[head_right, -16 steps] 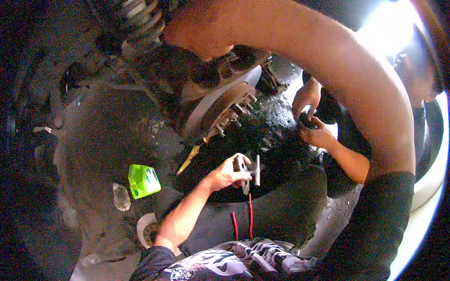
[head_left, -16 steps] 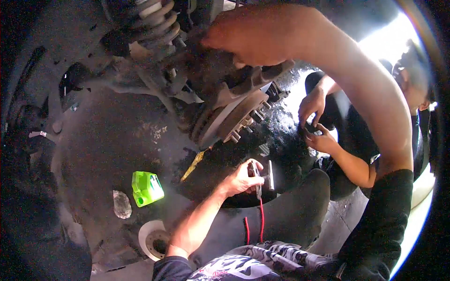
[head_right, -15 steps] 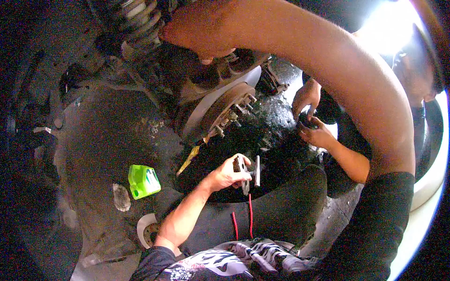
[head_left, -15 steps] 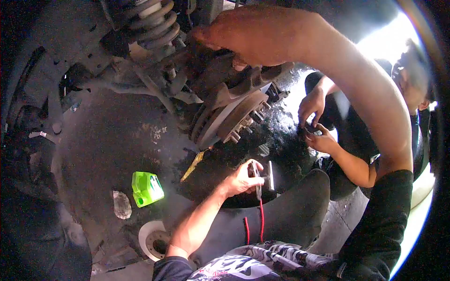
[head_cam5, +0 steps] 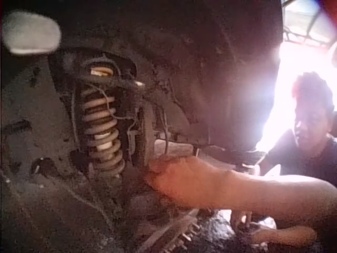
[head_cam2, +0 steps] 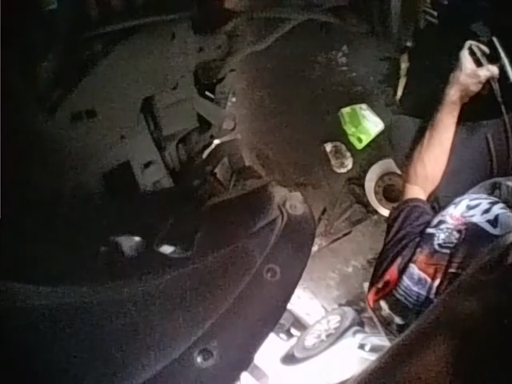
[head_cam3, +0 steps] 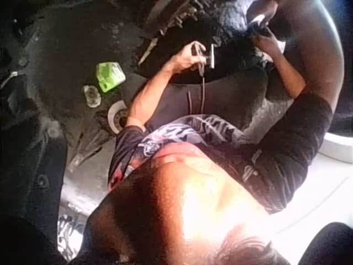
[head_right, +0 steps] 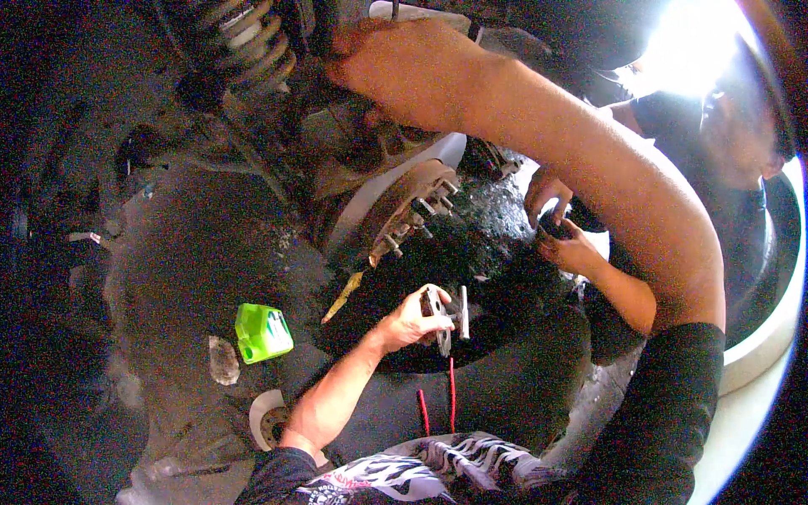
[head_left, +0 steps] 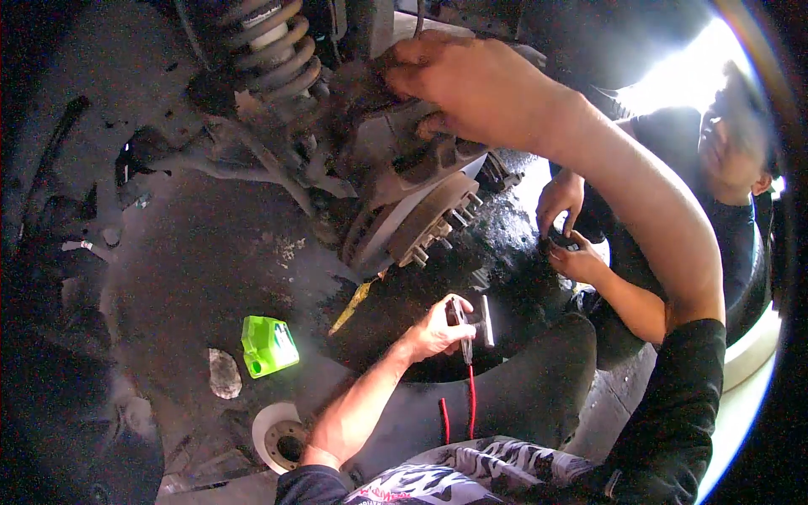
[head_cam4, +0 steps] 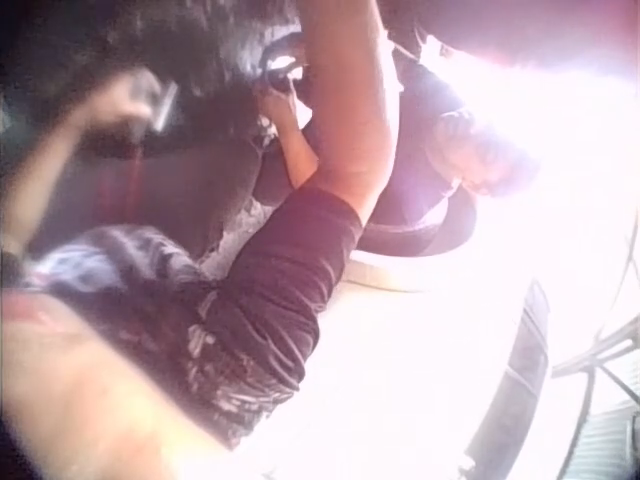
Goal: The recorder is working on a vehicle's brake assembly, specifically using a tool to compress the brake caliper piston.
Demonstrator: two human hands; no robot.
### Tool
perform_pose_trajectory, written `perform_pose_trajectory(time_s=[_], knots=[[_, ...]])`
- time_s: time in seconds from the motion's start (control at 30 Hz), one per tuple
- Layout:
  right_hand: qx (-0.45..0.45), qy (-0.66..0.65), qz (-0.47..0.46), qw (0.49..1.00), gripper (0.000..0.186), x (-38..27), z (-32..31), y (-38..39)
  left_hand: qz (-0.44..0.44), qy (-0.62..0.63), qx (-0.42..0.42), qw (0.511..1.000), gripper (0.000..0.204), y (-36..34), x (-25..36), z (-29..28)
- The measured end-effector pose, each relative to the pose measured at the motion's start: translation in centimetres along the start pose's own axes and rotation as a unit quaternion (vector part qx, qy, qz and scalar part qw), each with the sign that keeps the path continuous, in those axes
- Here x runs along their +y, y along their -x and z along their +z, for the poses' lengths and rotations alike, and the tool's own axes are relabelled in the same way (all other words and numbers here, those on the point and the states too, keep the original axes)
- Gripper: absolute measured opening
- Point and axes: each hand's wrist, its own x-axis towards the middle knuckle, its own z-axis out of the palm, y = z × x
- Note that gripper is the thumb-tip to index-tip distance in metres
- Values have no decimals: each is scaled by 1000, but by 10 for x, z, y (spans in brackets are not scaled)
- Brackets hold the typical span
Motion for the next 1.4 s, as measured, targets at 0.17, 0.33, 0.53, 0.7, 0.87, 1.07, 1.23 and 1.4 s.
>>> perform_pose_trajectory(time_s=[0.17, 0.33, 0.53, 0.7, 0.87, 1.07, 1.23, 1.4], knots=[[-2, -68, 42, 997, 43, -1, 4, 5, 27, -13, 0, 1000, 36, -3, -5, 1], [3, -92, 54, 994, 46, 5, 13, -9, 1, -13, -4, 1000, 36, -2, 3, -1], [27, -114, 114, 987, 61, -1, 11, -5, 9, -17, -4, 1000, 37, -1, -2, 1], [12, -83, 160, 984, 75, 4, 6, 1, 3, -27, 3, 1000, 38, 5, 0, 5], [3, -114, 170, 979, 74, 3, -13, 3, 5, 42, -8, 999, 37, 12, 1, -4], [-32, -119, 207, 970, 73, 5, -34, 35, 17, 175, -64, 982, 44, -3, 2, -1], [109, -126, 396, 903, 48, -45, -50, 110, 39, 104, -19, 994, 50, 11, 20, 2], [-117, -603, 409, 675, 50, -178, 45, 213, 185, -30, -2, 982, 48, 1, 0, 8]])
